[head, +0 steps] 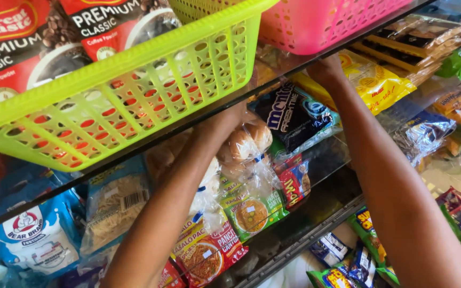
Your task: Organizing and restocking various food and snack packets on a store shelf.
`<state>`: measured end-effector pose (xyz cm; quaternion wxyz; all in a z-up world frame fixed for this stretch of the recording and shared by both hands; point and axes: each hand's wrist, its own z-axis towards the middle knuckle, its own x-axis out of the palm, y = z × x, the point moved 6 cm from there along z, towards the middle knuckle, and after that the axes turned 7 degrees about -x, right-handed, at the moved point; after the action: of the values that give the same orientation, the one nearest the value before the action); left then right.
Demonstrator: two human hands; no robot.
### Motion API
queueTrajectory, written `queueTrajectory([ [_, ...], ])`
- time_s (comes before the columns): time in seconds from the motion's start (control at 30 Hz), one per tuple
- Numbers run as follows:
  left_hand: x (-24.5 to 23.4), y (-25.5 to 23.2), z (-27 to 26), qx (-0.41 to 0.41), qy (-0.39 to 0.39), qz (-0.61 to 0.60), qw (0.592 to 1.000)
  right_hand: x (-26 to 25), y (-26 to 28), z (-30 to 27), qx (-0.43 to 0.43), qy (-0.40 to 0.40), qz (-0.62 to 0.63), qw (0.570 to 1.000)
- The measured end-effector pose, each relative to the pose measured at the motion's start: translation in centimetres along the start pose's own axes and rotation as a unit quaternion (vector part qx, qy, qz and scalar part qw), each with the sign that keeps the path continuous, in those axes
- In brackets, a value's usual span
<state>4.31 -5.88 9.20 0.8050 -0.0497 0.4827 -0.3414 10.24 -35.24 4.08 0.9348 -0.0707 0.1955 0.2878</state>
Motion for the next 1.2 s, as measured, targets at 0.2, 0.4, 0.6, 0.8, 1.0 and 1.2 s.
queueTrajectory([
  [0.2, 0.2, 0.7, -0.6, 0.040, -0.038, -0.064, 0.996, -3.1, 5.0, 1.3, 0.038, -0.092, -0.105, 0.990],
  [0.4, -0.8, -0.4, -1.1, 0.109, -0.028, 0.018, 0.993, 0.1, 1.4, 0.0, 0.085, -0.021, -0.016, 0.996],
  [0.6, 1.1, -3.5, -1.3, 0.219, -0.002, 0.102, 0.970, -1.9, 7.3, 0.3, 0.125, -0.113, -0.290, 0.942],
  [0.8, 2.5, -5.5, -1.4, 0.134, 0.068, 0.223, 0.963, 2.0, 6.6, -2.2, 0.258, -0.043, -0.004, 0.965],
  [1.0, 4.3, -4.8, -0.4, 0.112, 0.045, 0.258, 0.959, -0.2, 10.8, -1.6, 0.187, -0.108, 0.005, 0.977],
  [1.2, 6.3, -6.7, 0.3, 0.180, 0.009, 0.342, 0.922, 0.3, 10.9, -1.7, 0.258, -0.060, 0.004, 0.964],
])
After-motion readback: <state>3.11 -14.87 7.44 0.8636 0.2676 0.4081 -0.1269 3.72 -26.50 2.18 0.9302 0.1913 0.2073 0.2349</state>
